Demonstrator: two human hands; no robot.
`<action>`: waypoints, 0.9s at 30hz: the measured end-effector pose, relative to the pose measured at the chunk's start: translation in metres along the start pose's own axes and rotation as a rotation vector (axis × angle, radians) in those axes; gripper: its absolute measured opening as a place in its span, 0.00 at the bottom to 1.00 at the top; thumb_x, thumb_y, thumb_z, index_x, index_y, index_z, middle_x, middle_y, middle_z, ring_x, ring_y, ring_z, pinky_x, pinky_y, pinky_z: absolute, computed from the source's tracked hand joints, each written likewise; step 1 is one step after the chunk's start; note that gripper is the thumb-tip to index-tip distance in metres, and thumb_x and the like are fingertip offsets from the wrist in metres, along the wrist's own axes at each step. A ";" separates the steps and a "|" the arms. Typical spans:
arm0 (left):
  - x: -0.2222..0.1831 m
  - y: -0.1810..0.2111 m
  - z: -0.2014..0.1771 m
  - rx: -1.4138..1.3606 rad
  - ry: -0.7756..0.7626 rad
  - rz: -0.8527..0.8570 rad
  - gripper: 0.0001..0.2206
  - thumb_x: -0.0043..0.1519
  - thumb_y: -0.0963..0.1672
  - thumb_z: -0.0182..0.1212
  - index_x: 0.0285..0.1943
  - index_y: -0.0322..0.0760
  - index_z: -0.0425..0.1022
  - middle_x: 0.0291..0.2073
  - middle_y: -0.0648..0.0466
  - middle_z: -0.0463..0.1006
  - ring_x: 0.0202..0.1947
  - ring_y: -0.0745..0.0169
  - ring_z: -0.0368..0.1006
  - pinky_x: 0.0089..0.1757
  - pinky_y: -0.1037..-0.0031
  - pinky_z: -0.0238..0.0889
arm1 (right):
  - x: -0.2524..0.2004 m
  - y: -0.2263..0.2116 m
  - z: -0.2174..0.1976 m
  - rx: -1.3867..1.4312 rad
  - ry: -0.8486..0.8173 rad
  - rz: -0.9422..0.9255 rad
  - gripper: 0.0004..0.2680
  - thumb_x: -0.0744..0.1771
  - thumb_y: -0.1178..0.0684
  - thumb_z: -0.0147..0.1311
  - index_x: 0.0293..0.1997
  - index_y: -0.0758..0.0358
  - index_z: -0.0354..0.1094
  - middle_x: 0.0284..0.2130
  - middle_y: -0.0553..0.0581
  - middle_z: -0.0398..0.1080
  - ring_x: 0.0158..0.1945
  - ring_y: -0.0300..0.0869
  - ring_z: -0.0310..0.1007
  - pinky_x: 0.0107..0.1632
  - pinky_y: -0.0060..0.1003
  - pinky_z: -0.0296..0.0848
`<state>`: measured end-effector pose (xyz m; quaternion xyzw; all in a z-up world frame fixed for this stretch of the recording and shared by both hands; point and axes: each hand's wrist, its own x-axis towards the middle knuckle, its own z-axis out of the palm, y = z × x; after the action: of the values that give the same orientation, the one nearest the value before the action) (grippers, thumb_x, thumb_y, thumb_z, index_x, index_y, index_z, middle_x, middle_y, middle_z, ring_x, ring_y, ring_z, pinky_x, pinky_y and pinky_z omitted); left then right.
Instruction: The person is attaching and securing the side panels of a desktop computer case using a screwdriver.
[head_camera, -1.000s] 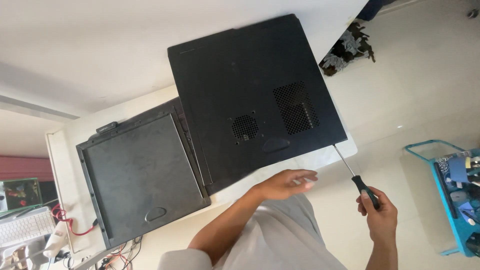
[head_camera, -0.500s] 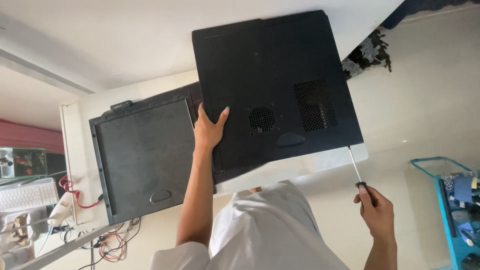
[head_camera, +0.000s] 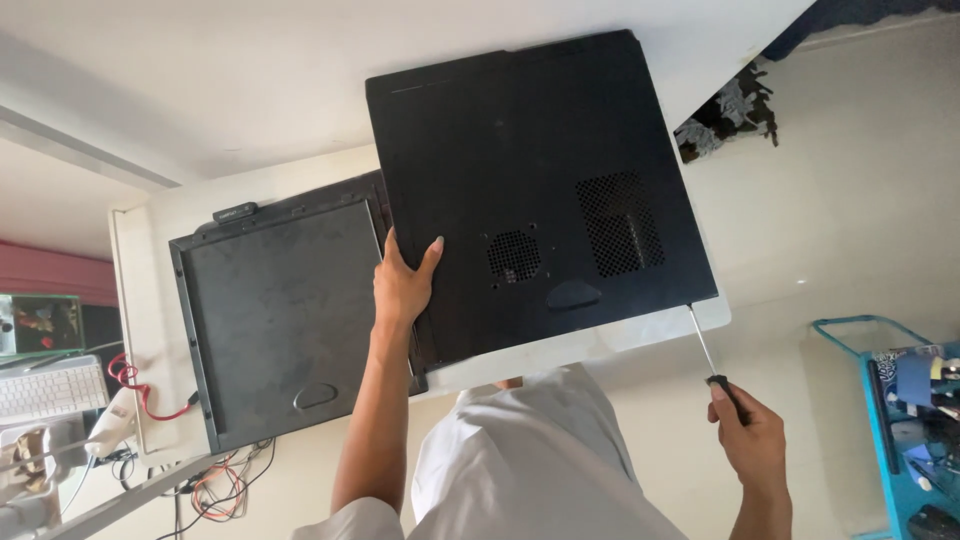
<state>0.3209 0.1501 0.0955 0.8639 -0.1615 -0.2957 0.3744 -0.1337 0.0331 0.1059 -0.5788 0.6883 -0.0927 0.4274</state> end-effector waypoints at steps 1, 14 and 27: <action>-0.003 -0.001 -0.003 0.003 -0.001 -0.003 0.42 0.57 0.61 0.53 0.77 0.40 0.52 0.61 0.46 0.75 0.61 0.42 0.70 0.57 0.56 0.64 | 0.001 0.002 0.000 -0.001 -0.003 0.003 0.16 0.72 0.44 0.53 0.30 0.68 0.73 0.17 0.54 0.56 0.21 0.39 0.49 0.28 0.34 0.54; -0.001 -0.027 -0.001 0.051 0.069 0.128 0.35 0.61 0.60 0.51 0.73 0.40 0.60 0.57 0.45 0.77 0.57 0.39 0.72 0.52 0.57 0.65 | 0.000 0.039 0.037 -0.142 0.153 -0.317 0.12 0.71 0.44 0.51 0.44 0.63 0.72 0.25 0.53 0.71 0.31 0.41 0.69 0.38 0.36 0.68; -0.061 -0.029 0.020 0.228 0.104 -0.073 0.41 0.61 0.63 0.42 0.78 0.38 0.47 0.51 0.35 0.77 0.48 0.24 0.73 0.48 0.43 0.64 | 0.020 0.052 0.033 -0.322 0.252 -0.598 0.10 0.73 0.47 0.50 0.44 0.61 0.74 0.18 0.51 0.65 0.22 0.42 0.61 0.31 0.38 0.63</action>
<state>0.2627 0.1895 0.0869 0.9202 -0.1432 -0.2438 0.2706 -0.1472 0.0445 0.0434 -0.7983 0.5418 -0.1747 0.1966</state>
